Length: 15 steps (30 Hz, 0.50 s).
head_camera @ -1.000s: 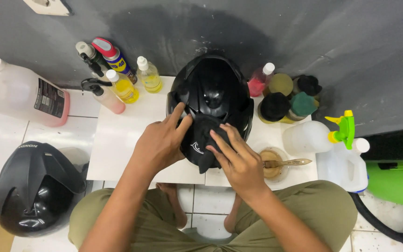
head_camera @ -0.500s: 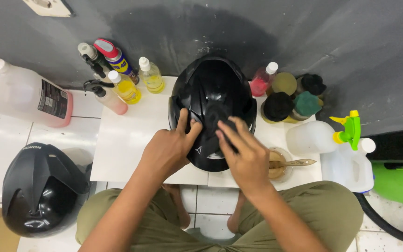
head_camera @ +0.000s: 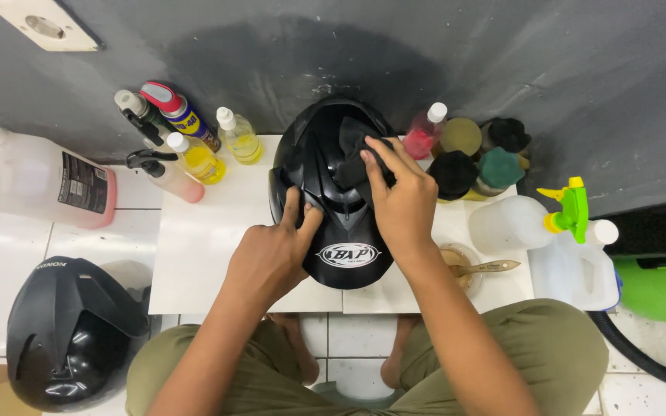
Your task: The person wipes a black motorcycle helmet with a black cloth, focusing on the top and sides. They then use a small brush to apply a beige paste from a container onto the helmet's surface.
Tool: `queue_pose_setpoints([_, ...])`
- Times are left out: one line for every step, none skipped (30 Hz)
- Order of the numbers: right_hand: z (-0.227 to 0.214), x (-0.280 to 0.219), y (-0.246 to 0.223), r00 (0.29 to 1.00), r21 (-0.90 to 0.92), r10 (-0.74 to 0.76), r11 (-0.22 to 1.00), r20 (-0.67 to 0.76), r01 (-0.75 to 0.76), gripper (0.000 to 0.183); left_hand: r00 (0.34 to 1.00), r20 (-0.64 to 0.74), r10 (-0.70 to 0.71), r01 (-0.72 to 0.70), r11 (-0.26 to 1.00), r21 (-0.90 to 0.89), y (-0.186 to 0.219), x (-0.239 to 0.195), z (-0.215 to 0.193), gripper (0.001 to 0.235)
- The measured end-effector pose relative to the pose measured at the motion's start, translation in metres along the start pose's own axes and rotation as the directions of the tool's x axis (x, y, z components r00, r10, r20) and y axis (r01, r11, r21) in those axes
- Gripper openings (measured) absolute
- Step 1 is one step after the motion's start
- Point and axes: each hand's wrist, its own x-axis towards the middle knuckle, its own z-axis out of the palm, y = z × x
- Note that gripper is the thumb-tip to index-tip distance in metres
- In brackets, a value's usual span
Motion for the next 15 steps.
queue_pose_setpoints([-0.007,-0.008,-0.004,1.0,0.001,0.005,1.0,-0.004,-0.005,0.018,1.0,0.002,0.004,-0.004,1.0,0.005,0.0,-0.002,0.002,0.069])
queue_pose_setpoints([-0.015,-0.015,-0.008,1.0,-0.007,0.016,1.0,0.027,-0.016,0.02,1.0,-0.017,0.001,-0.001,1.0,0.005,0.001,-0.003,0.005,0.068])
queue_pose_setpoints([-0.022,-0.022,-0.011,0.998,-0.015,0.027,1.0,0.058,-0.026,0.021,0.999,-0.036,-0.001,0.001,1.0,0.005,0.001,-0.004,0.007,0.068])
queue_pose_setpoints([-0.028,-0.035,-0.016,0.998,-0.019,0.032,0.999,0.056,-0.031,0.021,0.999,-0.034,0.004,-0.004,1.0,0.004,0.0,-0.004,0.007,0.068])
queue_pose_setpoints([-0.034,-0.048,-0.021,0.999,-0.021,-0.012,1.0,0.03,0.013,0.023,0.999,-0.052,0.007,-0.007,1.0,0.003,-0.001,-0.004,0.007,0.069])
queue_pose_setpoints([-0.039,-0.06,-0.026,0.998,-0.023,-0.06,0.998,0.007,0.06,0.026,0.997,-0.072,0.005,-0.005,1.0,0.0,-0.001,-0.005,0.007,0.069])
queue_pose_setpoints([-0.044,-0.073,-0.027,0.998,-0.026,-0.059,0.998,0.008,0.059,0.026,0.997,-0.071,0.007,-0.007,1.0,-0.003,-0.004,-0.005,0.021,0.069])
queue_pose_setpoints([-0.049,-0.086,-0.027,0.994,-0.037,-0.101,0.994,0.037,0.102,0.027,0.981,-0.191,0.045,-0.036,0.998,0.053,-0.006,-0.004,0.034,0.062])
queue_pose_setpoints([-0.054,-0.099,-0.028,0.987,-0.046,-0.143,0.988,0.067,0.146,0.028,0.948,-0.305,0.088,-0.056,0.992,0.112,-0.008,-0.003,0.048,0.056])
queue_pose_setpoints([-0.054,-0.099,-0.026,0.988,-0.047,-0.14,0.989,0.066,0.143,0.028,0.949,-0.303,0.09,-0.058,0.992,0.113,-0.008,-0.004,0.05,0.056])
queue_pose_setpoints([-0.054,-0.099,-0.025,0.992,-0.022,-0.122,0.992,0.044,0.123,0.026,0.949,-0.302,0.087,-0.053,0.992,0.117,-0.007,-0.005,0.053,0.059])
queue_pose_setpoints([-0.053,-0.099,-0.024,0.995,0.001,-0.098,0.995,0.02,0.098,0.023,0.951,-0.297,0.088,-0.053,0.991,0.122,-0.007,-0.006,0.055,0.063])
queue_pose_setpoints([-0.048,-0.091,-0.019,0.996,-0.001,-0.09,0.996,0.017,0.09,0.023,0.952,-0.292,0.095,-0.061,0.99,0.125,-0.005,-0.006,0.038,0.063])
queue_pose_setpoints([-0.043,-0.084,-0.015,0.998,0.029,-0.043,0.999,-0.042,0.044,0.024,0.983,-0.176,0.042,-0.032,0.998,0.058,-0.002,-0.005,0.023,0.066])
queue_pose_setpoints([-0.039,-0.077,-0.01,0.995,0.061,0.005,0.998,-0.098,0.001,0.025,0.998,-0.055,-0.006,0.006,1.0,-0.004,0.001,-0.005,0.007,0.07])
